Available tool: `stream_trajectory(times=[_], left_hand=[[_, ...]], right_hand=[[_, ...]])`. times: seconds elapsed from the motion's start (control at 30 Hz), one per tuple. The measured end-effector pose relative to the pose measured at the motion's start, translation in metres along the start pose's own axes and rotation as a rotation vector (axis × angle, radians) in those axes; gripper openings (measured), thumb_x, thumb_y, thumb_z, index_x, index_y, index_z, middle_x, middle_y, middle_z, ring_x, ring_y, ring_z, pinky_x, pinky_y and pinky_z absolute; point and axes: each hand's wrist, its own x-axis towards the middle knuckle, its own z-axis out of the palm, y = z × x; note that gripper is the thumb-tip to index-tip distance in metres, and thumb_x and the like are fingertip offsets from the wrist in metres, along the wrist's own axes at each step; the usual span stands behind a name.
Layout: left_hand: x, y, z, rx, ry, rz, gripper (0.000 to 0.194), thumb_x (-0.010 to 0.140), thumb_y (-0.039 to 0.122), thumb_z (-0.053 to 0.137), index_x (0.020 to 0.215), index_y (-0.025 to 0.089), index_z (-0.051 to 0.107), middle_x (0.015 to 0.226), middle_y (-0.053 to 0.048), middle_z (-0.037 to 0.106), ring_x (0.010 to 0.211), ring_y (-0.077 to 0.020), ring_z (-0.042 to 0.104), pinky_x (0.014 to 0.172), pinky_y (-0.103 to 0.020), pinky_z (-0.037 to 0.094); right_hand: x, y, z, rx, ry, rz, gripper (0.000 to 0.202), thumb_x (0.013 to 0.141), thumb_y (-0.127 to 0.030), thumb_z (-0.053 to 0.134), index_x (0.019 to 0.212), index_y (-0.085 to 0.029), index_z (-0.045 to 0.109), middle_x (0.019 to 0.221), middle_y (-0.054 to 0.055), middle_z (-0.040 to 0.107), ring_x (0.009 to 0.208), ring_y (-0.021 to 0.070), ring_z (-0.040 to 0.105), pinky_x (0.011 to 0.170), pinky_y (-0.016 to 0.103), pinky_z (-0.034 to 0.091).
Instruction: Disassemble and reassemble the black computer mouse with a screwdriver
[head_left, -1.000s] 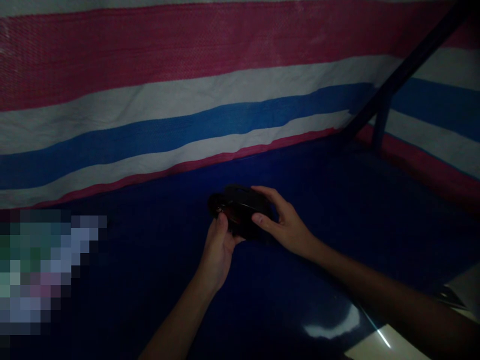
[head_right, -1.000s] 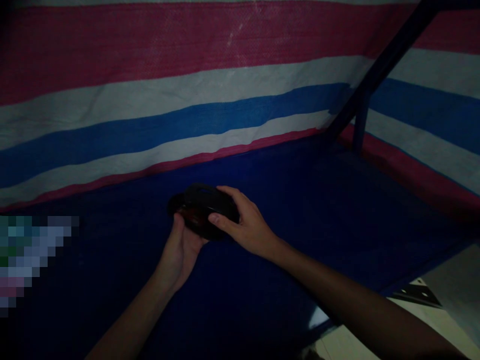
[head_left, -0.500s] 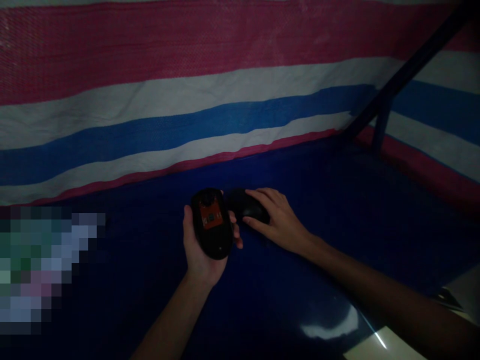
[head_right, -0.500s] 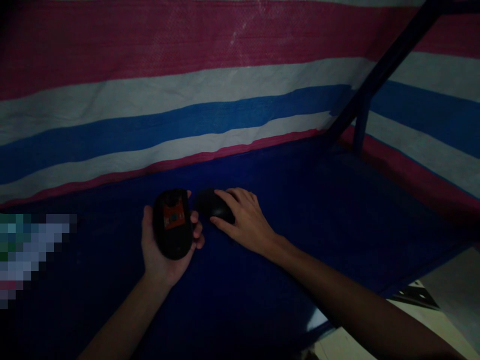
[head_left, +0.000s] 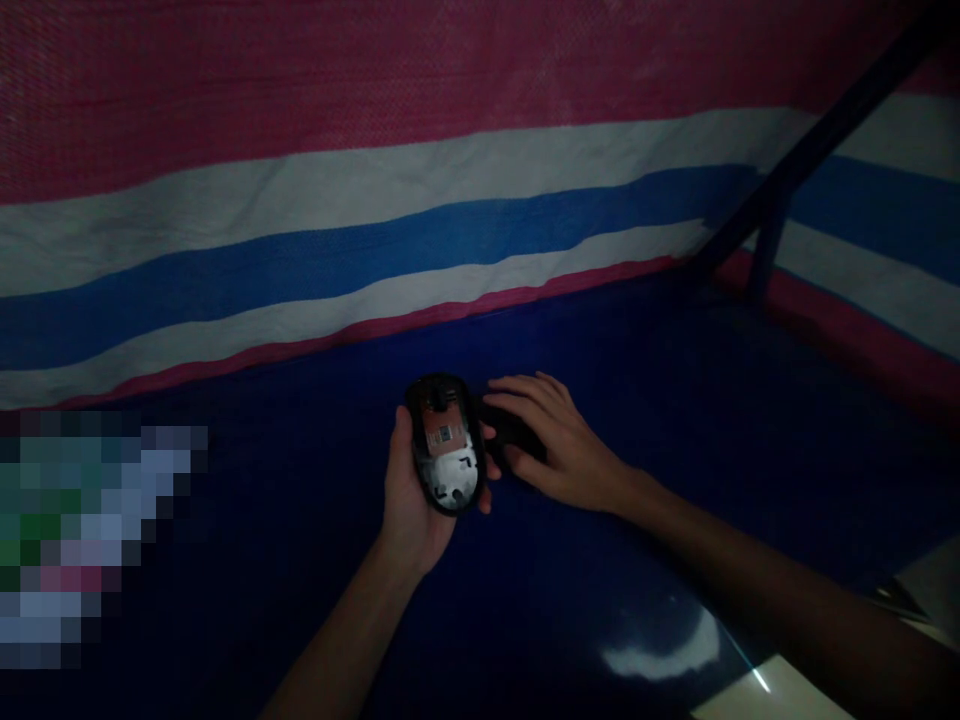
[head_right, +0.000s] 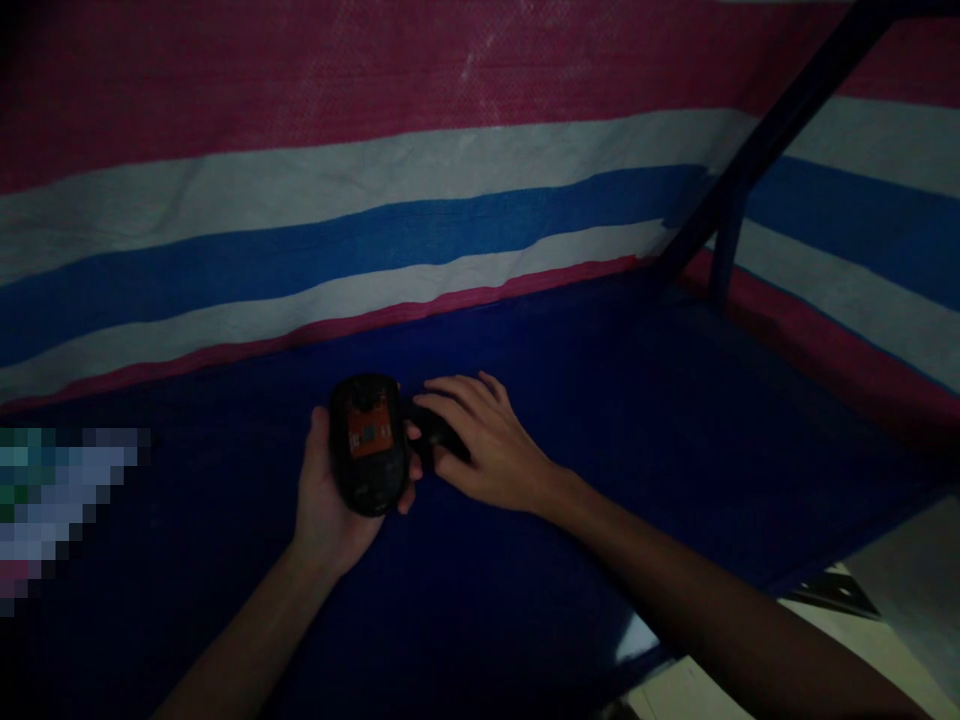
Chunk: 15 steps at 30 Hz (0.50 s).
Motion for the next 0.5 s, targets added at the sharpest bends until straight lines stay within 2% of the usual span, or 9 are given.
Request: stream_trajectory(times=[0.07, 0.13, 0.23, 0.33, 0.5], left_hand=[[-0.001, -0.002, -0.001, 0.063, -0.019, -0.02, 0.059, 0.079, 0.066, 0.051, 0.098, 0.013, 0.064, 0.083, -0.009, 0.07, 0.055, -0.0187, 0.065, 0.036, -0.026, 0.051], [-0.002, -0.005, 0.0, 0.121, -0.029, -0.07, 0.063, 0.075, 0.069, 0.055, 0.1, 0.012, 0.064, 0.088, -0.011, 0.07, 0.057, -0.0187, 0.065, 0.036, -0.026, 0.051], [-0.004, -0.009, 0.002, 0.166, -0.01, -0.138, 0.068, 0.07, 0.072, 0.057, 0.104, 0.013, 0.064, 0.095, -0.012, 0.07, 0.059, -0.0182, 0.065, 0.038, -0.027, 0.052], [-0.005, -0.012, 0.002, 0.207, 0.006, -0.134, 0.069, 0.068, 0.072, 0.06, 0.106, 0.014, 0.063, 0.101, -0.013, 0.068, 0.065, -0.0174, 0.064, 0.044, -0.026, 0.055], [-0.007, -0.018, -0.005, 0.405, -0.132, -0.084, 0.062, 0.08, 0.066, 0.051, 0.119, 0.019, 0.059, 0.109, -0.012, 0.066, 0.058, -0.0105, 0.062, 0.051, -0.023, 0.055]], right_hand=[[-0.001, 0.0, -0.005, 0.176, 0.08, -0.067, 0.045, 0.087, -0.018, 0.049, 0.131, -0.025, 0.043, 0.133, 0.012, 0.052, 0.126, 0.0246, 0.048, 0.104, 0.052, 0.037], [-0.002, -0.001, -0.008, 0.277, 0.126, -0.106, 0.047, 0.088, -0.02, 0.051, 0.134, -0.026, 0.042, 0.134, 0.011, 0.05, 0.125, 0.0231, 0.048, 0.1, 0.045, 0.043], [-0.003, -0.001, -0.008, 0.198, 0.094, -0.149, 0.056, 0.086, -0.03, 0.061, 0.137, -0.025, 0.04, 0.137, 0.013, 0.047, 0.127, 0.0259, 0.046, 0.1, 0.046, 0.043], [-0.003, -0.002, -0.005, 0.124, 0.073, -0.158, 0.064, 0.081, -0.037, 0.068, 0.137, -0.021, 0.04, 0.137, 0.016, 0.047, 0.127, 0.0276, 0.046, 0.1, 0.047, 0.043], [-0.003, -0.004, -0.004, 0.119, 0.161, -0.125, 0.055, 0.082, -0.035, 0.068, 0.13, -0.02, 0.046, 0.13, 0.015, 0.052, 0.121, 0.0267, 0.051, 0.096, 0.046, 0.047]])
